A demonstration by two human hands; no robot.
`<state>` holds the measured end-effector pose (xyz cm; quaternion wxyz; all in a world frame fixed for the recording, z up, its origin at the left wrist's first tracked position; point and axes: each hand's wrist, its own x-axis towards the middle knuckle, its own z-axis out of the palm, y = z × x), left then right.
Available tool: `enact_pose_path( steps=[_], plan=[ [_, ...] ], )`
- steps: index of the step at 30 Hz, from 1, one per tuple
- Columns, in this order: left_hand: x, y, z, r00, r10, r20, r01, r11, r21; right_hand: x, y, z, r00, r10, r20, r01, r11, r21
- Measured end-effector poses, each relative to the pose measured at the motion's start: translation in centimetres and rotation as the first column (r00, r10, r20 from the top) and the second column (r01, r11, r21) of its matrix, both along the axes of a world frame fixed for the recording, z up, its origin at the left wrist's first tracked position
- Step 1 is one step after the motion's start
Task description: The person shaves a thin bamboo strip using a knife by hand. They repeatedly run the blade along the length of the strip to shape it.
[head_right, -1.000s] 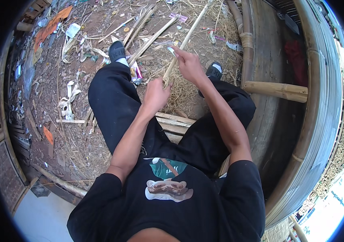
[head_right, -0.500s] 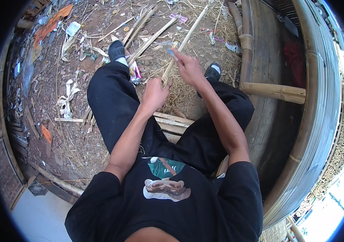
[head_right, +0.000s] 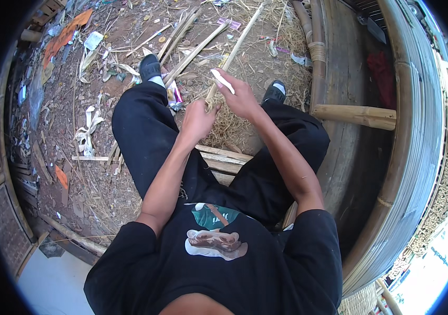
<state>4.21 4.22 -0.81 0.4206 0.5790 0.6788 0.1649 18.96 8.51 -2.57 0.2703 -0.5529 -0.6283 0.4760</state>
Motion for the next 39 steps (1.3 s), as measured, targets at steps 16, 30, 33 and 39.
enact_pose_path(
  steps=[16, 30, 33, 39],
  plan=[
    [0.6, -0.2, -0.5, 0.999, -0.033, -0.035, 0.032, 0.999, -0.020, -1.3, 2.1, 2.1, 0.849, 0.003, 0.528, -0.105, 0.981, 0.163],
    [0.4, -0.5, -0.4, 0.999, -0.023, -0.040, 0.024, 1.000, 0.019, -2.9, 0.5, 0.4, 0.937, -0.200, 0.286, 0.086, 0.927, 0.366],
    [0.5, -0.5, 0.0, 0.998, -0.029, -0.047, 0.029, 1.000, 0.011, -2.8, 0.4, 0.3, 0.939, -0.206, 0.276, 0.096, 0.926, 0.366],
    [0.4, -0.4, 0.3, 0.999, -0.020, -0.045, 0.019, 1.000, -0.004, -2.7, 0.7, 1.2, 0.946, -0.233, 0.225, 0.160, 0.940, 0.301]
  ],
)
